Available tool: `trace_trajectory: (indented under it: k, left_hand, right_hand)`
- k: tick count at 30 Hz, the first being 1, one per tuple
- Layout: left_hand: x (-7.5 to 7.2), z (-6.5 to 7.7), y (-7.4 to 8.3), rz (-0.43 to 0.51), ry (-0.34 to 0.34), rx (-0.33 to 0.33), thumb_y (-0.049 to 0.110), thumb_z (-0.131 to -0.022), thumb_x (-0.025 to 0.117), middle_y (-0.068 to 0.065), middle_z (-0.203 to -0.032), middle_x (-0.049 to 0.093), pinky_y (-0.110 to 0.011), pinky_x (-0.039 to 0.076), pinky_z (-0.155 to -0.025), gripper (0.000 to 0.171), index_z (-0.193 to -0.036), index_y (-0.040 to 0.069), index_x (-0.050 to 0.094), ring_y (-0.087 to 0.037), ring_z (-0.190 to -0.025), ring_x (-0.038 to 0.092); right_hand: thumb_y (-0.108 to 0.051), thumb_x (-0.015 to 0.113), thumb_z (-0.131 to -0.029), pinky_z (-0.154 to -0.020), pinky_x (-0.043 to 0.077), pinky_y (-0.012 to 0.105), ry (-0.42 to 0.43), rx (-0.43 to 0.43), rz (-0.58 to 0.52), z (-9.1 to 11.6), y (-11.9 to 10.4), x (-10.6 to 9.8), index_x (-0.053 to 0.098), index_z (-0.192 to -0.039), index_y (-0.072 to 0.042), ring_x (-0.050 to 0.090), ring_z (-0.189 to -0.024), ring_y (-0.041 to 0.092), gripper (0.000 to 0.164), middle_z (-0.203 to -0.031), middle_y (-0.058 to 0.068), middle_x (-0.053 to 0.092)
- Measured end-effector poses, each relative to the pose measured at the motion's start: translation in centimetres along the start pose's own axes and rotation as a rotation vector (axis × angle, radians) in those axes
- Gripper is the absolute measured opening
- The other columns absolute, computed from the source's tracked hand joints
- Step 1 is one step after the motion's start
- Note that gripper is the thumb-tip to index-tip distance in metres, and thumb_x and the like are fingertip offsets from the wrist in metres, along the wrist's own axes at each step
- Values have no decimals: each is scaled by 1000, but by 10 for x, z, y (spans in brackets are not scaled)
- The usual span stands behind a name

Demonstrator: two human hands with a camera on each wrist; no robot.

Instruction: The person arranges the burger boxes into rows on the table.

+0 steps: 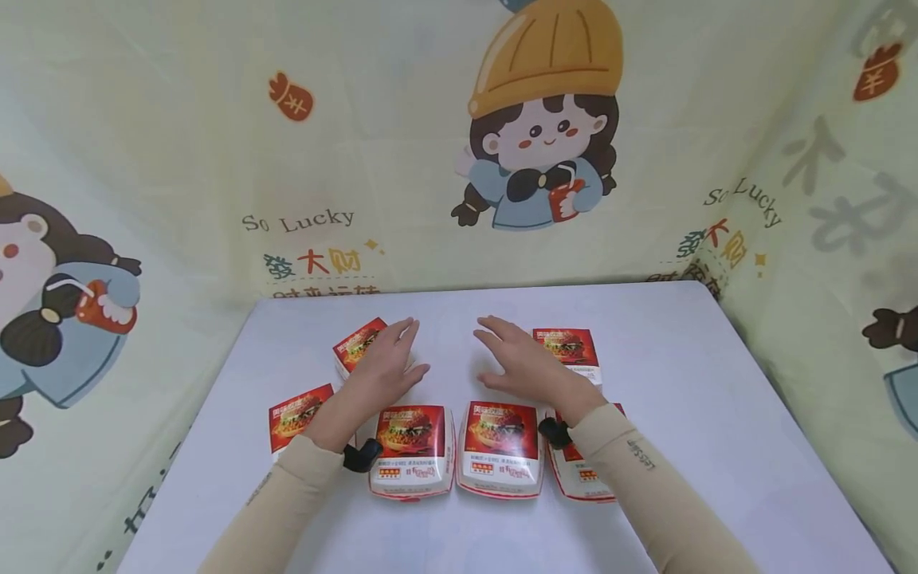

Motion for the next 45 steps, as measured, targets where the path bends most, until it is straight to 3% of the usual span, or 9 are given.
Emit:
trace_trajectory:
  k: [5, 13, 20, 27, 34, 45]
  left_hand:
    - [3, 4, -17, 39, -23, -72, 38, -90, 72, -13, -158, 35, -48, 38, -116, 83, -154, 4, 31, -31, -147, 33]
    - [2, 14, -35, 68, 16, -99, 38, -89, 73, -16, -154, 39, -50, 40, -114, 82, -152, 3, 34, -34, -143, 37]
    - [0, 18, -52, 58, 40, -133, 35, -87, 76, -20, -150, 43, -52, 43, -111, 82, -150, 0, 36, -37, -138, 43]
    - [7, 24, -71, 57, -15, -190, 37, -86, 76, -21, -154, 36, -50, 38, -116, 91, -153, -2, 28, -37, -142, 36]
    - [12, 27, -87, 37, -14, -215, 42, -85, 77, -25, -153, 34, -52, 36, -117, 94, -150, -4, 28, -40, -142, 34]
    - [24, 31, -104, 66, -54, -276, 48, -81, 79, -27, -157, 24, -56, 32, -118, 103, -151, -4, 26, -44, -143, 28]
  right_hand:
    - [-37, 75, -88, -115, 38, 52, -23, -21, -10, -13, -14, 9, 44, -149, -11, 33, -148, 32, 73, -159, 11, 35]
    - [-31, 73, -90, -116, 37, 49, -17, -85, 4, -29, -34, 20, 46, -145, -3, 36, -145, 35, 68, -156, 16, 40]
    - [-30, 71, -92, -117, 37, 47, -57, -91, 1, -45, -45, 34, 45, -146, -3, 36, -146, 33, 66, -157, 15, 38]
    - [-28, 70, -92, -118, 36, 45, -64, -118, 23, -64, -58, 43, 45, -146, -3, 37, -146, 32, 65, -157, 15, 38]
    - [-20, 71, -91, -118, 37, 44, -69, -174, -6, -84, -79, 55, 46, -144, 0, 40, -143, 33, 62, -154, 18, 40]
    - [-12, 70, -90, -119, 36, 39, -85, -181, 1, -108, -101, 73, 45, -146, -3, 39, -144, 28, 62, -154, 14, 41]
Point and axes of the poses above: each hand's wrist, its own z-axis away from the middle knuckle, its own x-axis out of the palm, y = z × x, the point moved 10 cm from there along -z, towards the middle knuckle
